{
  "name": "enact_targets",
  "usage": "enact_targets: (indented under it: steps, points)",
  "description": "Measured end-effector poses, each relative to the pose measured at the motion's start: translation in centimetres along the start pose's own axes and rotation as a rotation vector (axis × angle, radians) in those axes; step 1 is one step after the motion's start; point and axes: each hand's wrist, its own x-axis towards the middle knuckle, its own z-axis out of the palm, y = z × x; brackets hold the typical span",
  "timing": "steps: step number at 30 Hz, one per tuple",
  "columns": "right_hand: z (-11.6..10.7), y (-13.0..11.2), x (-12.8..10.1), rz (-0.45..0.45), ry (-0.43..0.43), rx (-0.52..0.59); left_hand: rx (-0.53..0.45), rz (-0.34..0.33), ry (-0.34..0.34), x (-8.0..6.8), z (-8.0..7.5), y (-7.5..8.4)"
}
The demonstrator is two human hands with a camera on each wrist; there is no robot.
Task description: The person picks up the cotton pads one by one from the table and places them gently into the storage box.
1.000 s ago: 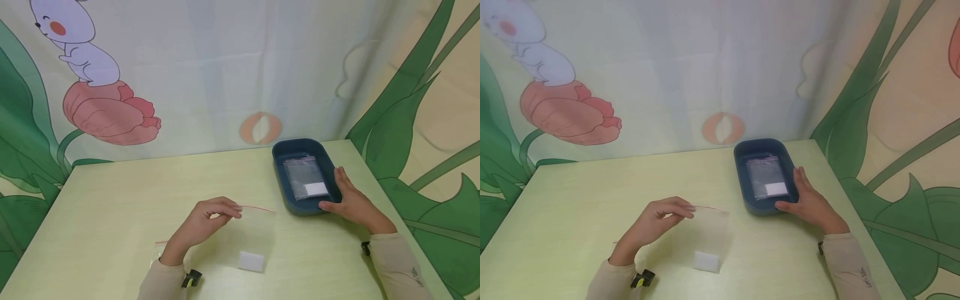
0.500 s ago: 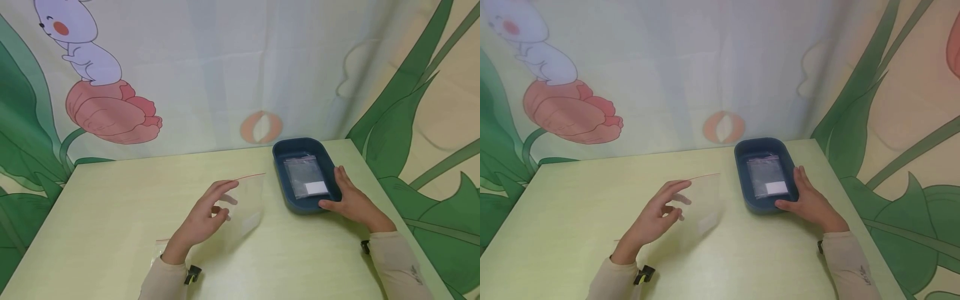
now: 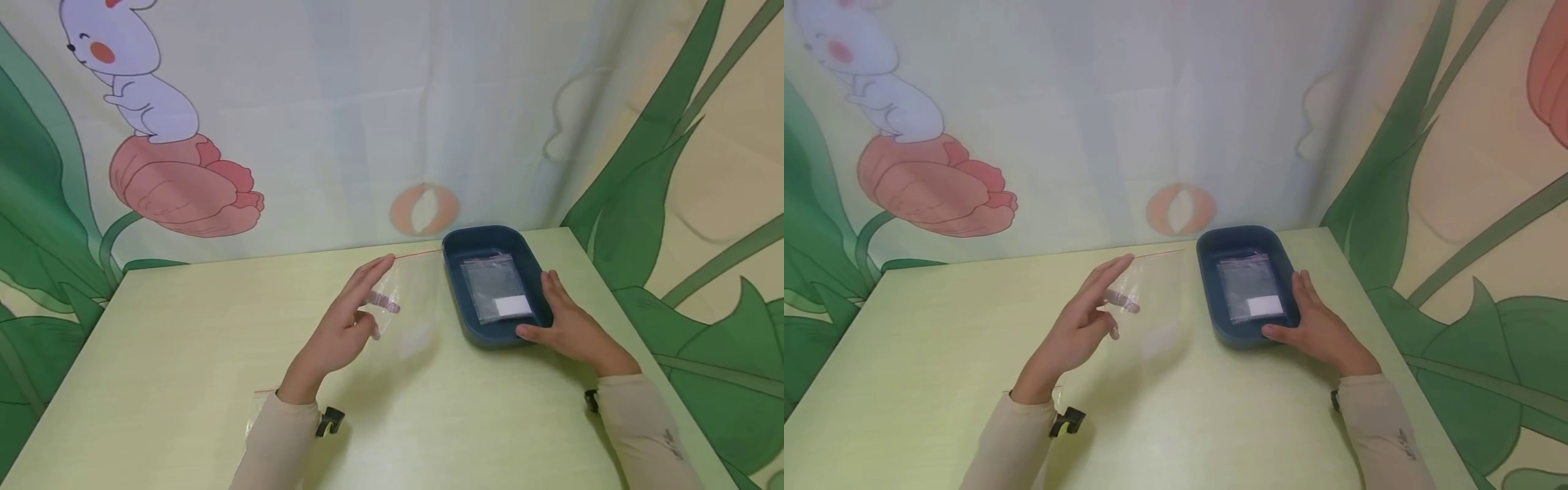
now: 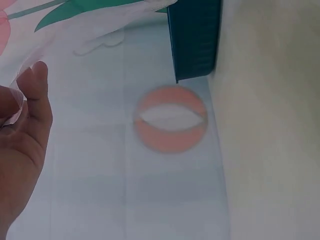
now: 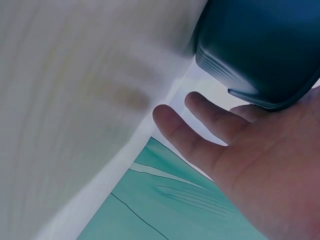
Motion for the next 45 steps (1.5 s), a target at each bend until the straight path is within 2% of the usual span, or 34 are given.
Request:
enact_targets:
  steps: [5, 8, 10, 14, 15, 17, 21, 25, 28, 30, 35, 39, 45]
  points:
    - [0.0, -0.1, 0.3, 0.011, -0.004, -0.004, -0.017, 0.038, 0.044, 2.1, 0.6, -0.5]
    - [0.0, 0.0, 0.4, 0.024, -0.009, -0.006, 0.037, 0.088, 0.064, 3.4, 1.3, -1.1]
    - [0.0, 0.1, 0.4, 0.028, -0.011, -0.003, 0.153, 0.129, 0.063, 4.2, 1.9, -1.6]
    - [0.0, 0.2, 0.3, 0.026, -0.009, 0.0, 0.463, 0.222, 0.073, 5.8, 3.1, -2.5]
    - [0.1, 0.2, 0.3, 0.023, -0.011, 0.001, 0.512, 0.243, 0.078, 6.0, 3.4, -2.7]
    - [0.1, 0.2, 0.3, 0.018, -0.011, -0.001, 0.529, 0.261, 0.077, 6.6, 4.0, -2.9]
    - [-0.1, 0.2, 0.2, 0.012, -0.007, -0.004, 0.348, 0.207, 0.049, 7.7, 5.1, -2.7]
    - [-0.2, 0.4, 0.2, 0.014, 0.0, -0.01, 0.081, 0.105, 0.021, 9.2, 6.3, -2.6]
    - [-0.1, 0.4, 0.2, 0.012, 0.0, -0.007, -0.091, 0.072, 0.008, 10.1, 7.0, -2.6]
    - [-0.2, 0.4, 0.3, 0.011, -0.004, -0.001, -0.165, 0.075, 0.004, 10.7, 7.4, -2.6]
    - [-0.5, 0.2, 0.2, 0.026, -0.007, 0.009, -0.272, 0.04, -0.002, 13.2, 8.4, -3.3]
    - [-0.5, 0.3, 0.2, 0.023, -0.004, 0.008, -0.299, -0.012, -0.006, 15.1, 9.9, -4.4]
    - [-0.2, 0.3, 0.4, 0.013, -0.01, 0.009, -0.382, -0.146, 0.007, 16.7, 12.0, -5.6]
